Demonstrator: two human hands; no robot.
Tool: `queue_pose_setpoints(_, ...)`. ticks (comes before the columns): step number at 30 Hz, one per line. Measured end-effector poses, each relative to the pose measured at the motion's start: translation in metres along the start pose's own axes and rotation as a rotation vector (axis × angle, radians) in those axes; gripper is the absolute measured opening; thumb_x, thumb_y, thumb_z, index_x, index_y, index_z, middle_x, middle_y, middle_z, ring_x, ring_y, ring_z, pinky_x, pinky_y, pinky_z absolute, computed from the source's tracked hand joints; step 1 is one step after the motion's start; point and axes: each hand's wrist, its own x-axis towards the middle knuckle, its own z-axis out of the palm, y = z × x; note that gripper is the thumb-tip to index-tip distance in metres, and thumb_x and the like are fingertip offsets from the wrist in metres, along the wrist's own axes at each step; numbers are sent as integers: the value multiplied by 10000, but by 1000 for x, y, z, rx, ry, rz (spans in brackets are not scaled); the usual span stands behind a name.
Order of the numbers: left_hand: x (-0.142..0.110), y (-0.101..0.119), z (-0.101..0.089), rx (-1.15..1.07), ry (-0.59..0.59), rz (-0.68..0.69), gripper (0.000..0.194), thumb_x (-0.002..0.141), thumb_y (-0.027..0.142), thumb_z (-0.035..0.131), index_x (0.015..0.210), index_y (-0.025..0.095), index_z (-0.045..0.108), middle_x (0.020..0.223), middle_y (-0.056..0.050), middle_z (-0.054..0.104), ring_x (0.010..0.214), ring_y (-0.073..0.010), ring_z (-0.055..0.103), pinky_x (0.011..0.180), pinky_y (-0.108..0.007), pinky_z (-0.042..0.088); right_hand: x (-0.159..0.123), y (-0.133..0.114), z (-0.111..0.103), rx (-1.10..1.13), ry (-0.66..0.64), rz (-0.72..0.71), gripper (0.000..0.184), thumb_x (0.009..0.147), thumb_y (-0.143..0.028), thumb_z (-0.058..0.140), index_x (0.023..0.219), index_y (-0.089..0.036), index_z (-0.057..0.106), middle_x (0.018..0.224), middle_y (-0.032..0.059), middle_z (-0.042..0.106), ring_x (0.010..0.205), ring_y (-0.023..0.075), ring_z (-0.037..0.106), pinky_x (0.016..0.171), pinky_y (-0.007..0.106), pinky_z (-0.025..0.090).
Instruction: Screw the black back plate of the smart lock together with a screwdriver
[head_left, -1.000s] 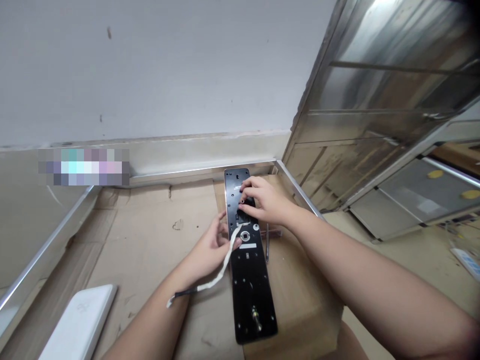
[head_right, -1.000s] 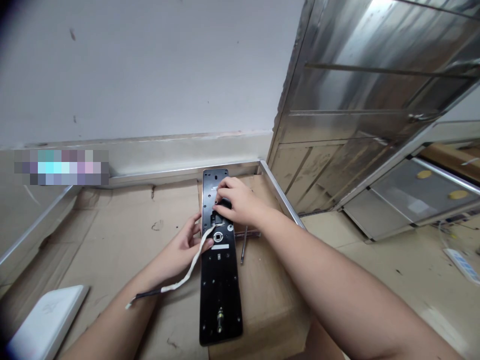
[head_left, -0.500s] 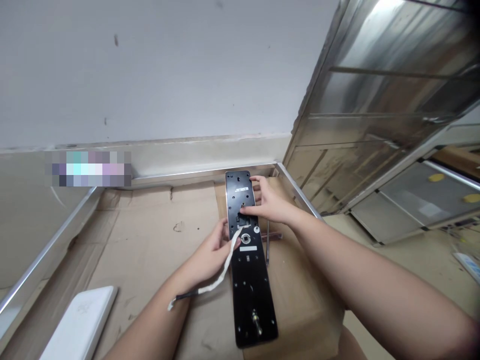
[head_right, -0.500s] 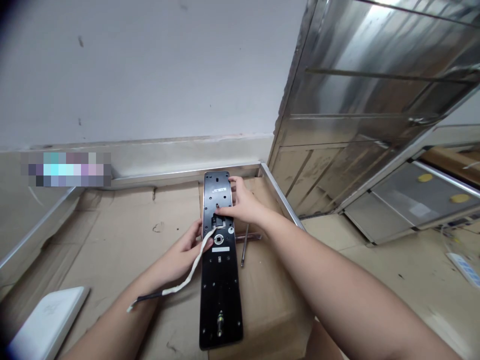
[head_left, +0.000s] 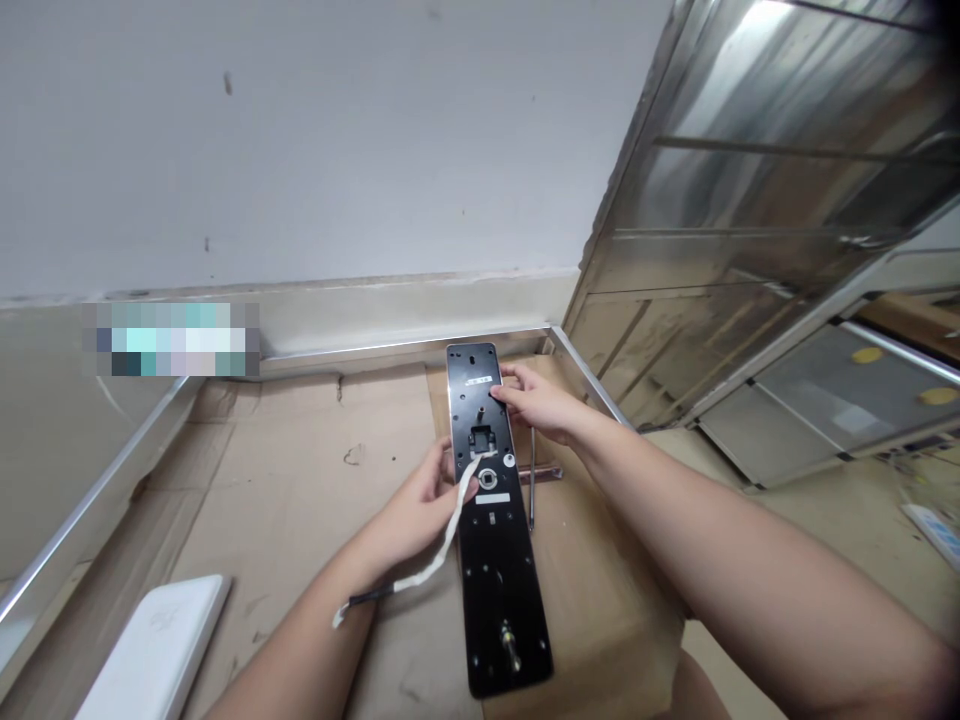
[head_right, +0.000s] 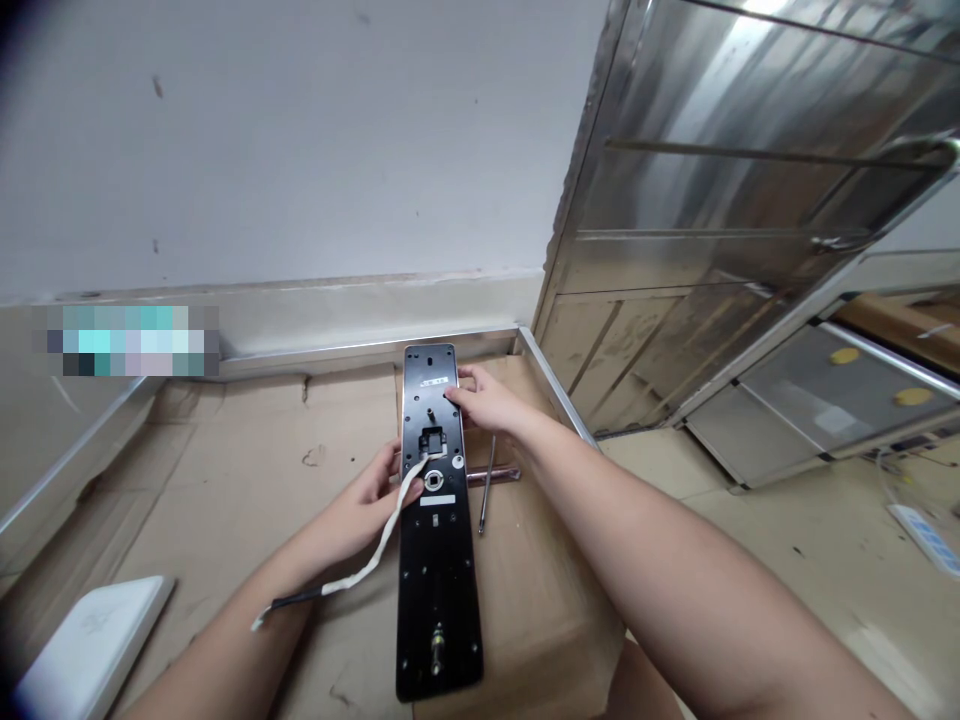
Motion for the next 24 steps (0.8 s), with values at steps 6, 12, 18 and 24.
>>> queue_pose_setpoints(6,-1,0,1,43,1,18,504,940,446,625,1366,222,476,1102,-95,616,1043,-246,607,943,-426,486,-1,-1,2,-51,2,-5,316,952,-207,553,1261,-205,491,838,9,682,627,103,620,480,185,433)
queue_pose_setpoints(12,-4,12,-21,102,56,-94,514,904,477,623,1338,223,517,1002,-86,649,714,-186,634,652,-342,499,-1,0,-6,-268,24,-70,277,966,-343,517,1206,-205,533,850,39,690,648,133,635,527,226,447)
queue_pose_setpoints(18,-2,9,-101,699,560,-123,387,854,383,539,1174,190,638,789,-23,641,676,-198,616,695,-334,466,4,-6,-38,-760,267,-187,135,851,-336,632,847,-203,612,762,19,642,740,172,592,687,288,432)
queue_pose_setpoints(24,-2,1,-108,934,428,-142,366,813,420,595,1083,192,689,906,-56,716,805,-235,656,763,-336,468,11,4,-60,-997,140,-11,112,755,-327,712,813,-233,693,782,17,692,663,166,604,646,286,445)
